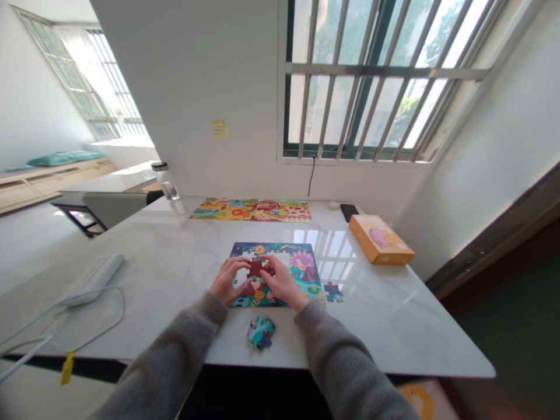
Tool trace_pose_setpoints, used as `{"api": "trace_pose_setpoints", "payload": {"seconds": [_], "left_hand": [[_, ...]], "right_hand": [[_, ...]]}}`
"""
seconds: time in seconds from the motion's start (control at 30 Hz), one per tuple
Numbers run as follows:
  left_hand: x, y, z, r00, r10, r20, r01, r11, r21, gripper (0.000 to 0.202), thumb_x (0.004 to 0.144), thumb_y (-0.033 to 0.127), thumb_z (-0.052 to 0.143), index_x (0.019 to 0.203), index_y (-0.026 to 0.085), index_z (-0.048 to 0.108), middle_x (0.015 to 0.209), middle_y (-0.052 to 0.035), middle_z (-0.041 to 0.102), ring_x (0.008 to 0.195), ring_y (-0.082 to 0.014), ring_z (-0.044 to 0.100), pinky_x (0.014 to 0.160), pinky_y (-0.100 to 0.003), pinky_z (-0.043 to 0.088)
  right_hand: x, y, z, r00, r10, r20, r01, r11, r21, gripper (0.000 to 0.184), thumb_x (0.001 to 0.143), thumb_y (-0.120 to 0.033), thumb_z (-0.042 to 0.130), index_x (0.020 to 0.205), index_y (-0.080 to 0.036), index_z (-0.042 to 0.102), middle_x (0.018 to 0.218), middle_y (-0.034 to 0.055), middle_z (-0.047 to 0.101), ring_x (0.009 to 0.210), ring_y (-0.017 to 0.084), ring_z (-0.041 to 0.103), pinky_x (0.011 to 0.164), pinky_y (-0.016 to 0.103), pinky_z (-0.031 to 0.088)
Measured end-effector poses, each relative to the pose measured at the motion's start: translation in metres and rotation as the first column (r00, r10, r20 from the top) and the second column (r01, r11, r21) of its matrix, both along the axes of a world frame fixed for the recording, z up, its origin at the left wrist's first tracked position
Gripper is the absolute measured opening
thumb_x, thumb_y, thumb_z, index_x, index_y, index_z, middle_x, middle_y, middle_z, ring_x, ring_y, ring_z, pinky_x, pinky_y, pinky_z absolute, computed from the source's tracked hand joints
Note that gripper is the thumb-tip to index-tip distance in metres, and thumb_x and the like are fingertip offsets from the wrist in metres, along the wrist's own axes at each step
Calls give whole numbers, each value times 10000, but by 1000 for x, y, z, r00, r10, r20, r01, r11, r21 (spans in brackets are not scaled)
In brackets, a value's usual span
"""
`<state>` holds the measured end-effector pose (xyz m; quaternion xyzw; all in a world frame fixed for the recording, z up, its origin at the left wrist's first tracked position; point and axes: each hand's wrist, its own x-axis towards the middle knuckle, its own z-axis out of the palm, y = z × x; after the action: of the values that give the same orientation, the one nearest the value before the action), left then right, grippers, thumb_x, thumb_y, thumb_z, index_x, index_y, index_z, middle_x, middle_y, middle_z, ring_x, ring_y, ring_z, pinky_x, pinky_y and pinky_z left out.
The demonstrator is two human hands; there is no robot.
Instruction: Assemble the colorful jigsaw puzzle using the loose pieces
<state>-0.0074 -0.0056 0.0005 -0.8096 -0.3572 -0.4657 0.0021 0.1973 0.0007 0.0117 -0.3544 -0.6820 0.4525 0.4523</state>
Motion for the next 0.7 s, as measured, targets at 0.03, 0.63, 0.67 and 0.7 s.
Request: {"api": "trace_pose_setpoints", "payload": {"seconds": [0.03, 0.63, 0.67, 0.7], "left_hand": [[0, 0, 0, 1000, -3, -4, 3, 1000, 8, 248, 867, 186, 648, 1103, 231, 589, 1191, -89, 662, 1096, -250, 615, 976, -439, 487], [-3, 0, -2, 998, 50, -41, -49, 999, 8, 341, 861, 311, 704, 1179, 233, 606, 1107, -83, 661, 1032, -248, 626, 921, -417, 510], [-3, 0, -2, 998, 49, -42, -49, 999, 10, 336, 868, 294, 693, 1188, 237, 605, 1120, -82, 664, 1040, -246, 627, 927, -416, 507], [-3, -1, -1, 998, 48, -43, -48, 999, 12, 339, 873, 274, 681, 1201, 240, 601, 1138, -81, 667, 1054, -245, 627, 935, -414, 504]], "right_hand": [[0, -2, -1, 1000, 12, -18, -13, 999, -36, 383, 873, -300, 590, 1249, -233, 556, 756, -51, 552, 661, 132, 599, 660, 286, 496], [-9, -16, 2, 981, -137, -140, 70, 914, -400, 460, 778, -620, 689, 942, -242, 485, 737, 1, 718, 545, 165, 665, 346, 177, 391], [-9, -16, 2, 978, -144, -148, 74, 912, -403, 461, 776, -622, 691, 932, -242, 485, 739, -2, 716, 540, 159, 660, 343, 174, 392], [-9, -16, 3, 976, -152, -156, 77, 910, -407, 460, 771, -621, 697, 920, -240, 486, 736, -4, 713, 537, 154, 655, 345, 174, 396]]}}
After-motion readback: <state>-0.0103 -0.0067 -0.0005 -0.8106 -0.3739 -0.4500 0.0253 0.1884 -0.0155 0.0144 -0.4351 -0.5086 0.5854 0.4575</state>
